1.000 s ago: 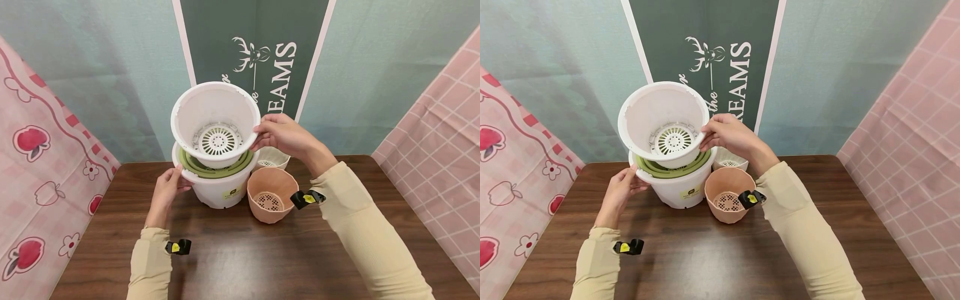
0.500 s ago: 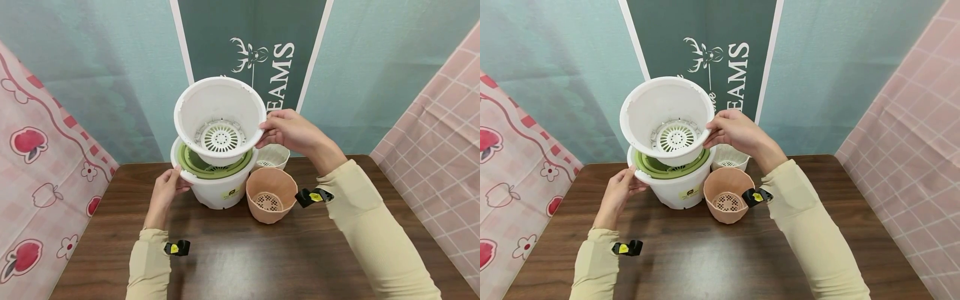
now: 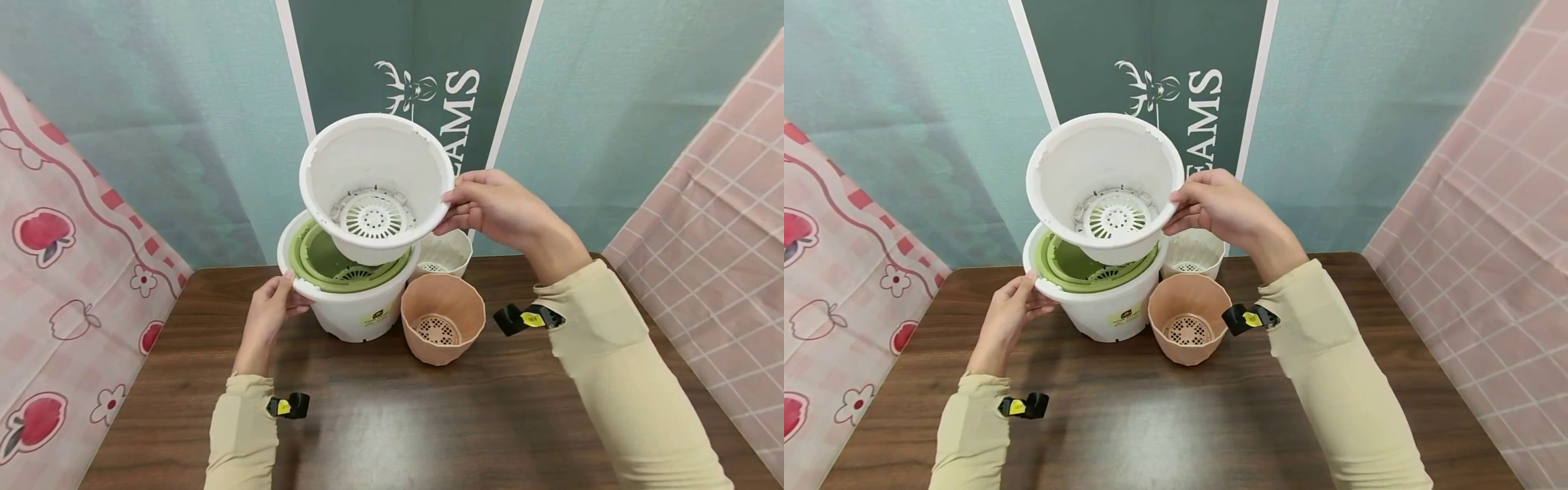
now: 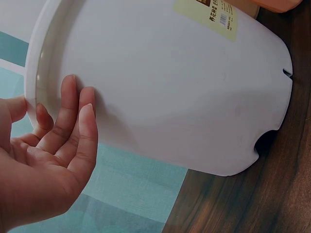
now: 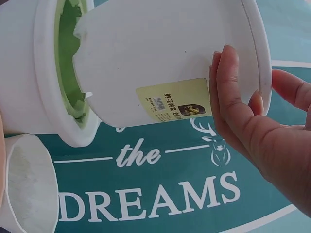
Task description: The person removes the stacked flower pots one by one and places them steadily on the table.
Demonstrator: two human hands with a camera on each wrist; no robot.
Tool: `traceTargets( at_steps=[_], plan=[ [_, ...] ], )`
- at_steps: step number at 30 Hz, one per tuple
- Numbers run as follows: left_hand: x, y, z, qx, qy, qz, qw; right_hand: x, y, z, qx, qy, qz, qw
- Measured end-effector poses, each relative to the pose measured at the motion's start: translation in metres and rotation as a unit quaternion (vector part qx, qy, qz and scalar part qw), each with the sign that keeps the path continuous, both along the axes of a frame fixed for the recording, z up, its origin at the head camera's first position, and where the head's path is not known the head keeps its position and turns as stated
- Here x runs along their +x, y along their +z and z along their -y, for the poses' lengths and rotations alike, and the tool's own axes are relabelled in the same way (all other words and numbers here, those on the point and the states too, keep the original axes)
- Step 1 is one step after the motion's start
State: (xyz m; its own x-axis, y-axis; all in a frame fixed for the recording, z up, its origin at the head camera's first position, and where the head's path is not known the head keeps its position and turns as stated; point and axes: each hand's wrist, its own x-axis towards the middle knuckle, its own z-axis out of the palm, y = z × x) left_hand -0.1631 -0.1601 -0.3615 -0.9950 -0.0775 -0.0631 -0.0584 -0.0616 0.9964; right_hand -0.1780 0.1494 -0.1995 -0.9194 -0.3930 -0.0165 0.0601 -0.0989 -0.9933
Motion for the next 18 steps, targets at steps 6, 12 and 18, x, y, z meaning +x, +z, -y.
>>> traceTargets(
  at_steps=[6, 12, 18],
  plan=[
    [-0.006, -0.011, 0.004, 0.034, -0.016, -0.025, 0.999, 0.004, 0.005, -0.011, -0.017, -0.007, -0.003, 0.9998],
    [-0.045, -0.072, 0.03, 0.021, -0.019, -0.013, 0.9995, 0.007, 0.007, -0.022, -0.049, 0.001, -0.002, 0.9988],
    [-0.035, -0.056, 0.022, 0.043, -0.025, -0.017, 0.9986, 0.007, 0.007, -0.034, -0.054, 0.004, -0.014, 0.9984]
  ],
)
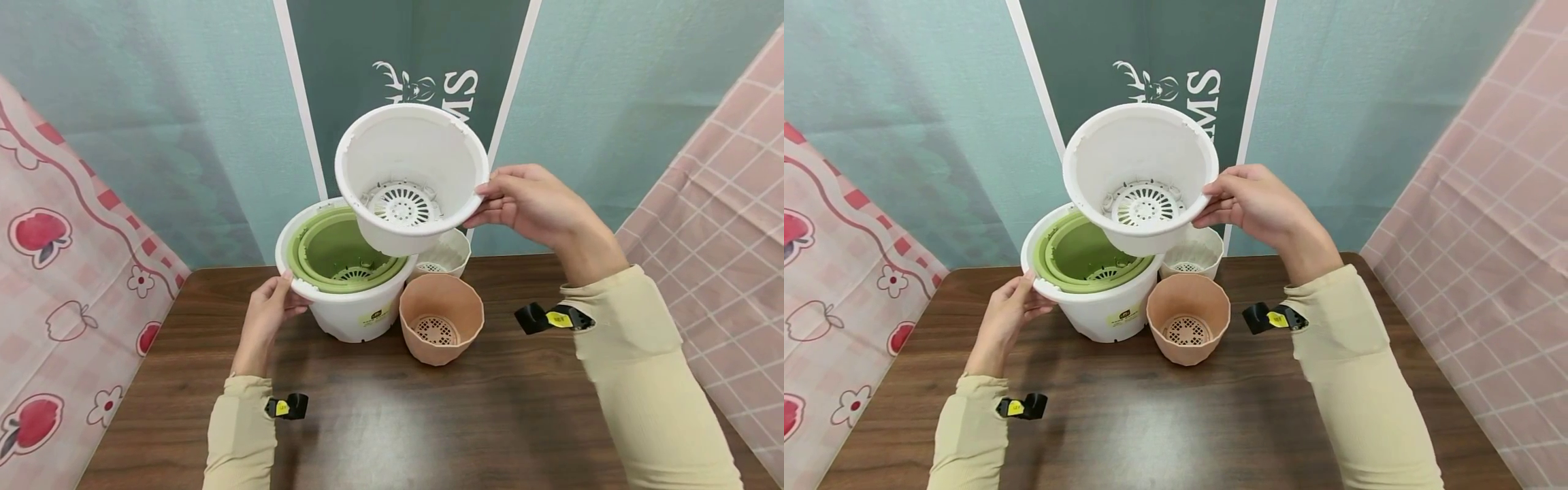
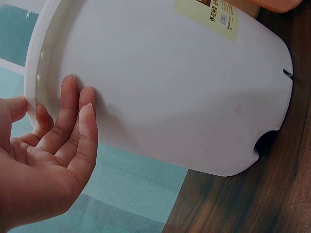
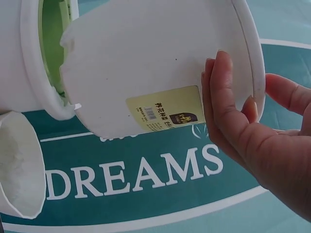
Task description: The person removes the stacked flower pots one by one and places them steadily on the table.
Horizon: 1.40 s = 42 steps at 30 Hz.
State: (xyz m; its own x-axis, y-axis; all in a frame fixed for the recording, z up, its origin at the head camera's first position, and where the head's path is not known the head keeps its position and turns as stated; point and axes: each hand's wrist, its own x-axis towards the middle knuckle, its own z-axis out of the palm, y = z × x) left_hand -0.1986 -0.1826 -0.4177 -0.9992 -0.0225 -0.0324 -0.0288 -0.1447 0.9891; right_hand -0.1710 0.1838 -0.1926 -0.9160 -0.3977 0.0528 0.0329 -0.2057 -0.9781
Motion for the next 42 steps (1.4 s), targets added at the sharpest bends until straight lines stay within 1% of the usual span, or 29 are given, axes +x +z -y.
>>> traceTargets(
  at_steps=[1, 2, 4, 5, 6, 7, 8, 11, 12, 13, 16, 19, 24, 32, 42],
  plan=[
    [0.003, 0.004, -0.001, 0.004, 0.003, 0.0, 1.0, 0.0, 0.0, -0.002, -0.002, -0.002, 0.0, 1.0],
    [0.001, -0.001, 0.001, 0.014, -0.003, -0.011, 0.9998, 0.0, 0.0, -0.004, -0.004, -0.002, 0.002, 1.0],
    [-0.007, -0.014, 0.006, 0.027, -0.009, -0.023, 0.9993, 0.001, 0.0, -0.009, -0.012, -0.001, 0.005, 0.9999],
    [-0.009, -0.019, 0.008, 0.038, -0.013, -0.028, 0.9988, 0.001, 0.0, -0.011, -0.017, 0.001, 0.006, 0.9998],
    [0.002, 0.0, 0.003, 0.015, -0.001, -0.02, 0.9997, 0.001, 0.0, -0.013, -0.021, 0.003, 0.007, 0.9997],
    [0.007, 0.007, 0.0, 0.012, 0.002, -0.018, 0.9998, 0.001, -0.001, -0.015, -0.024, 0.006, 0.007, 0.9997],
    [0.014, 0.018, -0.005, 0.0, 0.005, -0.012, 0.9999, 0.001, -0.001, -0.018, -0.027, 0.008, 0.007, 0.9996],
    [0.026, 0.039, -0.014, -0.017, 0.017, -0.002, 0.9997, 0.001, -0.002, -0.024, -0.032, 0.01, 0.006, 0.9994],
    [0.032, 0.049, -0.018, -0.035, 0.025, 0.012, 0.999, 0.001, -0.002, -0.026, -0.033, 0.009, 0.006, 0.9994],
    [0.034, 0.053, -0.02, -0.036, 0.026, 0.019, 0.9988, 0.001, -0.003, -0.028, -0.034, 0.008, 0.006, 0.9994],
    [0.036, 0.059, -0.022, -0.042, 0.029, 0.036, 0.998, 0.002, -0.005, -0.035, -0.038, 0.002, 0.007, 0.9993],
    [0.036, 0.06, -0.022, -0.045, 0.028, 0.043, 0.9977, 0.002, -0.008, -0.041, -0.044, 0.003, 0.006, 0.999],
    [0.035, 0.059, -0.02, -0.053, 0.024, 0.043, 0.9974, 0.002, -0.011, -0.051, -0.051, 0.003, 0.006, 0.9987],
    [0.035, 0.06, -0.021, -0.056, 0.023, 0.046, 0.9971, 0.001, -0.013, -0.058, -0.039, -0.014, 0.011, 0.9991],
    [0.034, 0.059, -0.021, -0.052, 0.027, 0.044, 0.9973, 0.0, -0.018, -0.062, -0.025, -0.021, 0.016, 0.9994]
  ],
)
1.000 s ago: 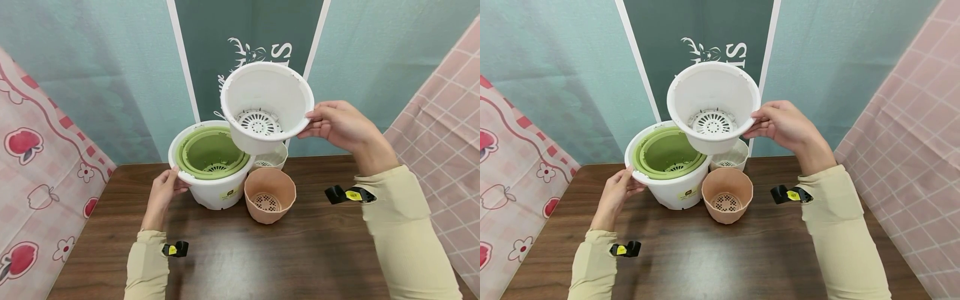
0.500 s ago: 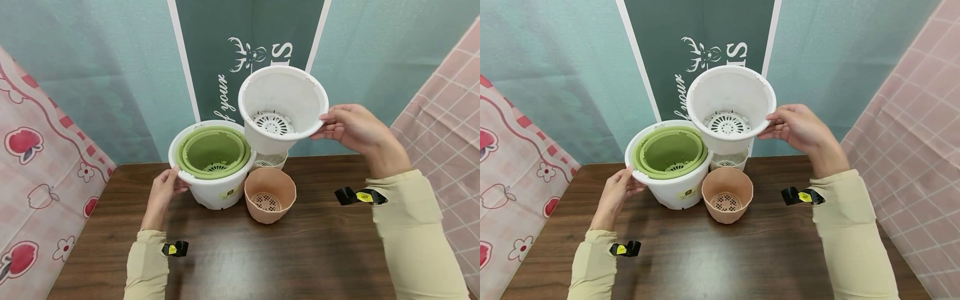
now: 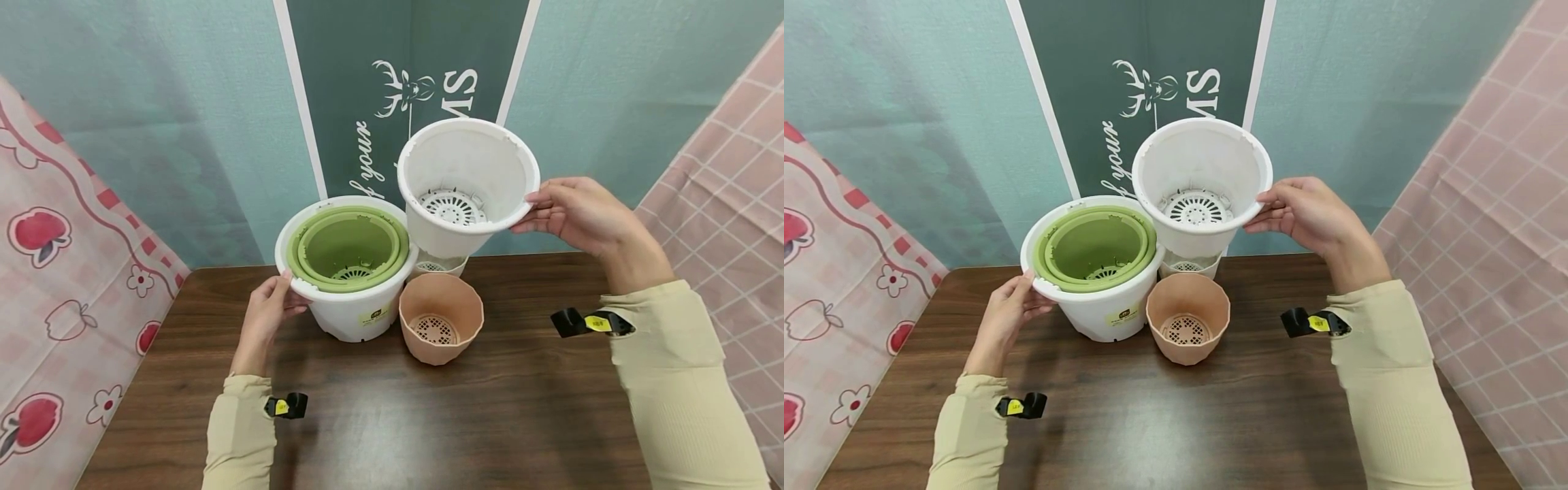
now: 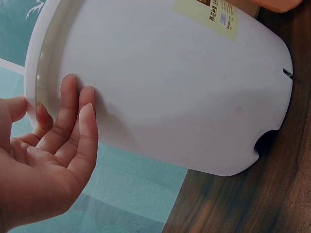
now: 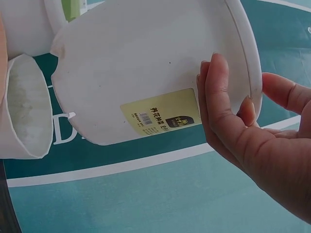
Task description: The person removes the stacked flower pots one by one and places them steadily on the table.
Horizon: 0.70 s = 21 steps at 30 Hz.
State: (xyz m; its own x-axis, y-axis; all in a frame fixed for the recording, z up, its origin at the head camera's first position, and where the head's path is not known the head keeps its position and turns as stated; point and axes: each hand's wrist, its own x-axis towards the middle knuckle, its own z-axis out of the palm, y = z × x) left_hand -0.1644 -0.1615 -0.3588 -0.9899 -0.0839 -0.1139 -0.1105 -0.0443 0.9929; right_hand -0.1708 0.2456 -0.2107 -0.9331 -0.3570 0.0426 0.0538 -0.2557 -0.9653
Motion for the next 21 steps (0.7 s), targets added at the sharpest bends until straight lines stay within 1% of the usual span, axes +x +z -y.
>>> traceTargets(
  at_steps=[14, 21],
  plan=[
    [0.001, 0.001, 0.0, -0.006, -0.006, 0.004, 1.0, 0.002, -0.004, -0.009, 0.004, -0.018, 0.008, 0.9998],
    [0.001, 0.0, 0.0, -0.005, -0.005, 0.002, 1.0, 0.004, -0.006, -0.019, 0.004, -0.045, 0.018, 0.9988]
  ],
)
